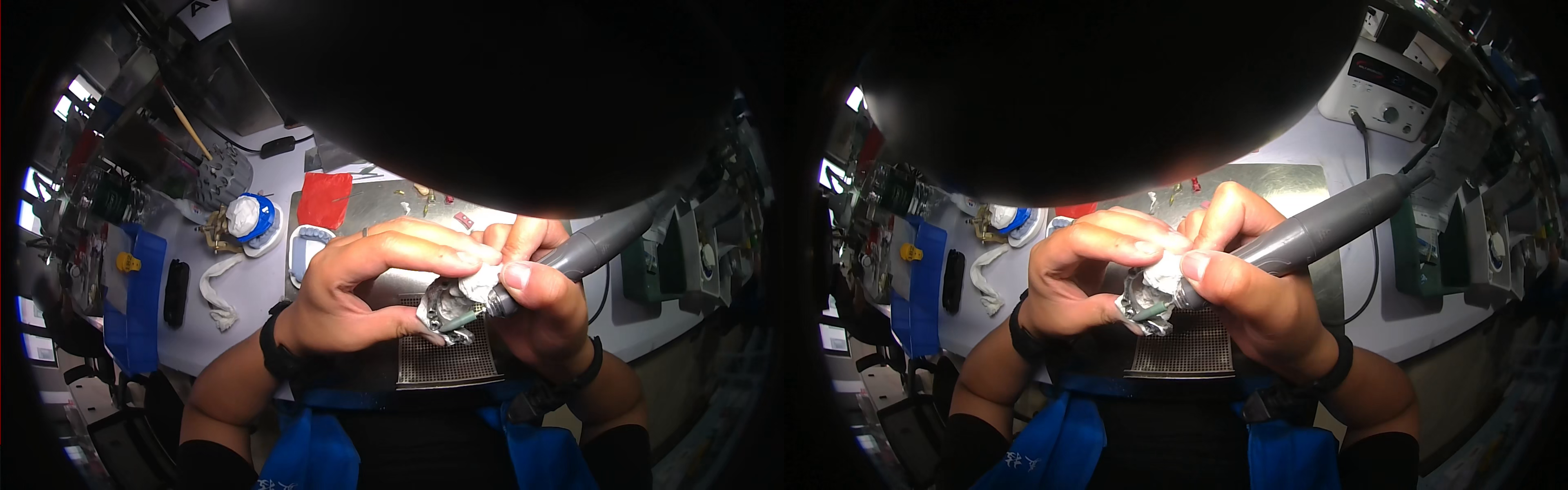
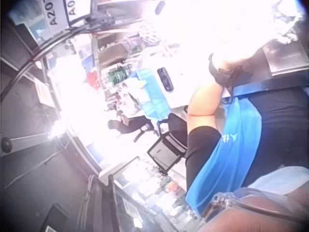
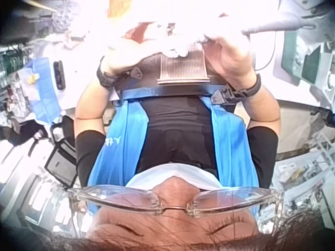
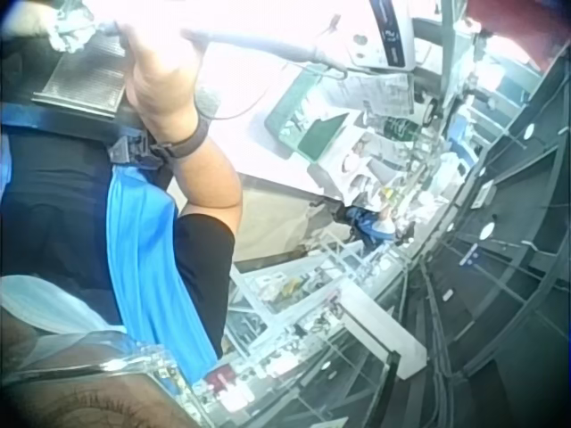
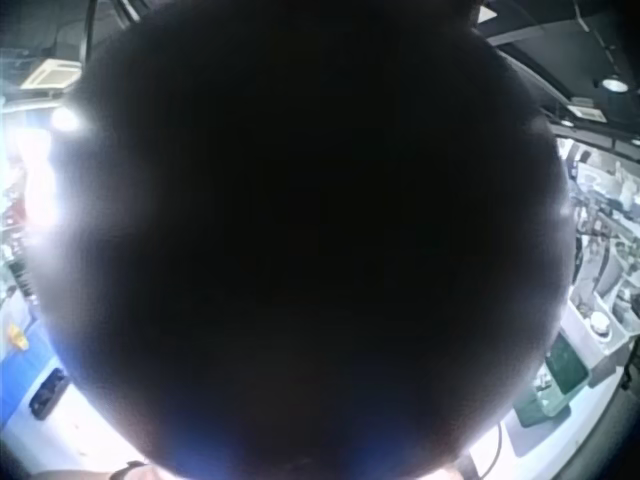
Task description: The person holds a dental framework and a white mold, grinding the metal surface with a rotary tool. They rotate the framework to reach different sections, occasionally wiping the metal with a cloth before resuming the grinding.
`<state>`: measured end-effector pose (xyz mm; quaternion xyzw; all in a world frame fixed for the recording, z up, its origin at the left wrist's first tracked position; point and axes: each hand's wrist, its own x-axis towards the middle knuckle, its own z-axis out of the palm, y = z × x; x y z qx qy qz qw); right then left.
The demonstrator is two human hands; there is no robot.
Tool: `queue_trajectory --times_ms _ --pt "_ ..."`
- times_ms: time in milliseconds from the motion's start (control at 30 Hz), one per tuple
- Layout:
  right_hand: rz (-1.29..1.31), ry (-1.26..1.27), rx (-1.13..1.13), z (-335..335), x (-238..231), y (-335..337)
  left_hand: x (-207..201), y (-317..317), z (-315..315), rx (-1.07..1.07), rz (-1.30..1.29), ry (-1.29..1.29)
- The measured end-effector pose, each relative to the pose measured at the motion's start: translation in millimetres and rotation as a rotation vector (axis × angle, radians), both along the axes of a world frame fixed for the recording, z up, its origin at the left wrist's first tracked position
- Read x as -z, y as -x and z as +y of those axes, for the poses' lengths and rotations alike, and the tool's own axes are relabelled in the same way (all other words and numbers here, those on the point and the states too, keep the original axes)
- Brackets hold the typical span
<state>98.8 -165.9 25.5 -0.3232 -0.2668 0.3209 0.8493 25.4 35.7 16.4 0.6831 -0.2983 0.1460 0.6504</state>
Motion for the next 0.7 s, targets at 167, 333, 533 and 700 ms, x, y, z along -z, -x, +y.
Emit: queue_trajectory --times_ms 167,333,533,700 --pt "0.004 0.022 0.001 0.1 -2.5 1.6 0.7 -0.6 0.8 0.018 -0.004 -0.002" --pt "-0.002 0.006 -0.012 -0.5 -1.1 0.0 1.0 0.1 1.3 0.042 0.007 0.017" --pt "-0.028 0.028 -0.01 0.5 -2.4 0.5 -1.9 0.9 1.3 0.043 0.026 0.031" --pt "-0.042 0.012 -0.042 -0.1 -2.9 -1.5 -2.7 0.7 5.5 0.043 0.003 -0.021"
